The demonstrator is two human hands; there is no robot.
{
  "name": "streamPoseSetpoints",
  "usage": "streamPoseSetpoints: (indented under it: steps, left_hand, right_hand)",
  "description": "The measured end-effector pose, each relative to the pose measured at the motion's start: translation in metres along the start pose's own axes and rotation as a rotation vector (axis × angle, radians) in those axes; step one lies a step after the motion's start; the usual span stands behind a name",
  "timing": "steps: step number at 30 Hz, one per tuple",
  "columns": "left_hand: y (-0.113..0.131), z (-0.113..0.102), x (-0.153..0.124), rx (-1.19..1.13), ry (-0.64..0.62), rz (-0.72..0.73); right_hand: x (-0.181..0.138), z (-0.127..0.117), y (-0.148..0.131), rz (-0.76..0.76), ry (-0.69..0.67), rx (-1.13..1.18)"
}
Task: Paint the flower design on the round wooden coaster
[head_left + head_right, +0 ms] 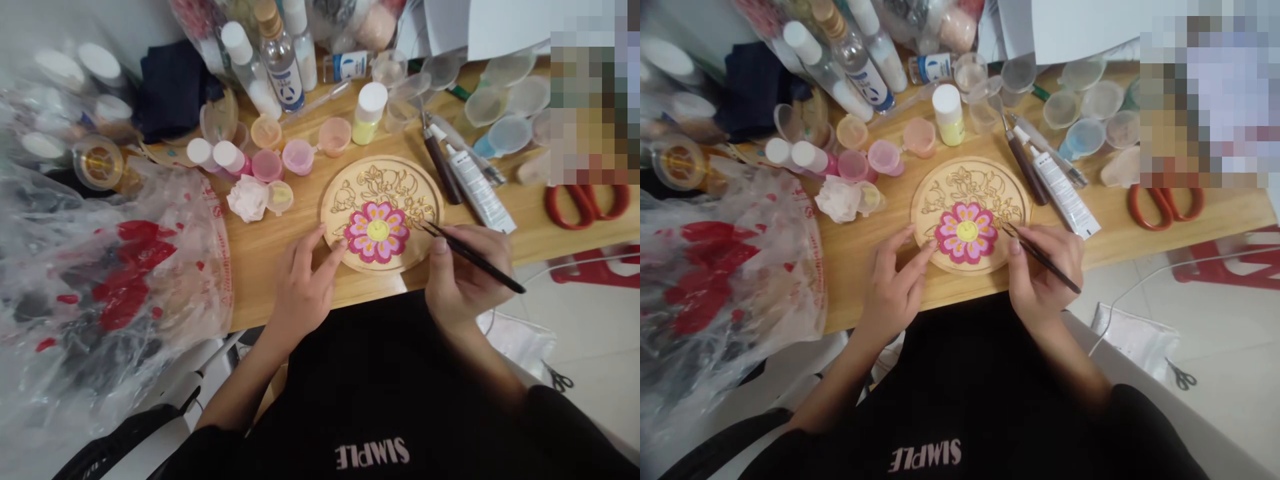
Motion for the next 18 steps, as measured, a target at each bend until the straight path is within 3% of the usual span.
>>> streamPoseSetpoints:
  steps: [5, 13, 18]
  left_hand:
    - [-0.002, -0.001, 0.0, -0.043, 0.005, -0.024]
    - [-0.003, -0.004, 0.0, -0.084, 0.052, -0.089]
    - [-0.002, -0.003, -0.001, -0.058, 0.035, -0.082]
  right_hand:
    - [0.005, 0.0, -0.002, -0.013, -0.015, 0.023]
    - [0.005, 0.012, -0.04, -0.11, -0.392, 0.029]
    - [-0.002, 0.025, -0.052, -0.202, -0.468, -0.017]
Point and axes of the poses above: each hand's wrist, its own x-axis towards the middle knuckle, its own z-axis out of the palm, y = z × x, the point moved 4 cm from there along x, towards the middle knuckle, and after that the axes turned 10 degrees about y, right-handed, at the moved point
